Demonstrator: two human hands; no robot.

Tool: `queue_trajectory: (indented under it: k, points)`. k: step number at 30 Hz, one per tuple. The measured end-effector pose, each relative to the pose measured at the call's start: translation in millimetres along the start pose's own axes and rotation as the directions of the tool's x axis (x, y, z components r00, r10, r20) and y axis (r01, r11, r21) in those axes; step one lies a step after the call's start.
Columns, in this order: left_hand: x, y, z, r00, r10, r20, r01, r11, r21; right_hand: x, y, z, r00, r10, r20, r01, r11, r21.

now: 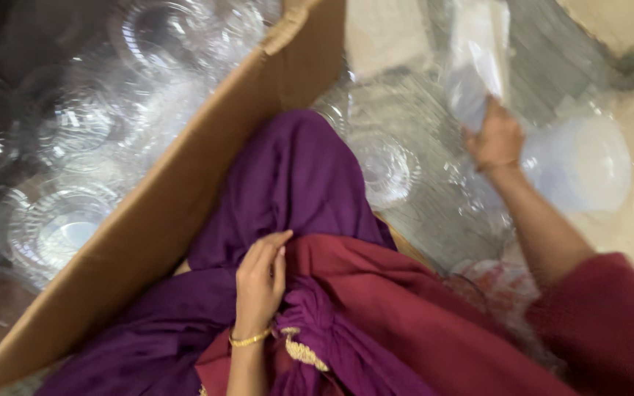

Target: The person sits on the floor and repeatedly picks clear plastic plates from a cardboard box, stacks them in hand, and places the stack back into the box. The person also handles a plastic bag and wraps a stack of plates in it before placing it aside.

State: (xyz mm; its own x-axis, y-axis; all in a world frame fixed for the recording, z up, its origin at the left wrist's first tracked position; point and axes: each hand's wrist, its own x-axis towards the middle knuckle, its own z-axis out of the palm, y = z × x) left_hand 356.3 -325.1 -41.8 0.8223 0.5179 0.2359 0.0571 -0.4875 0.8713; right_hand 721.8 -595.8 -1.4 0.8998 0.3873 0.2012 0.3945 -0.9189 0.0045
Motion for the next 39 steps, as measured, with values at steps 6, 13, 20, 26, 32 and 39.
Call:
queue_trajectory:
  k: [6, 13, 20, 26, 32, 39]
  points:
    - [-9, -26, 7, 0.980, -0.199, -0.013, 0.199, 0.980, 0.009, -35, -35, 74, 0.962, -0.269, -0.038, 0.252, 0.936, -0.247]
    - [6, -68, 37, 0.902, -0.432, 0.021, 0.432, 0.902, -0.002, 50, -29, 76, 0.926, -0.205, 0.318, 0.211, 0.977, 0.014]
    - [13, -89, 52, 0.851, -0.525, 0.024, 0.525, 0.851, -0.002, 136, -98, 101, 0.877, 0.033, 0.479, -0.195, 0.937, 0.291]
    - [9, -85, 51, 0.838, -0.544, 0.032, 0.545, 0.838, -0.020, 136, -122, 149, 0.860, -0.131, 0.494, -0.021, 0.956, 0.292]
    - [44, -21, 37, 0.811, -0.579, 0.080, 0.534, 0.679, -0.503, 80, -126, 71, 0.948, -0.172, -0.267, 0.315, 0.613, 0.724]
    - [57, 92, -4, 0.969, -0.152, -0.193, 0.117, 0.976, -0.183, -87, -219, -41, 0.589, -0.714, -0.377, 0.650, 0.142, 0.746]
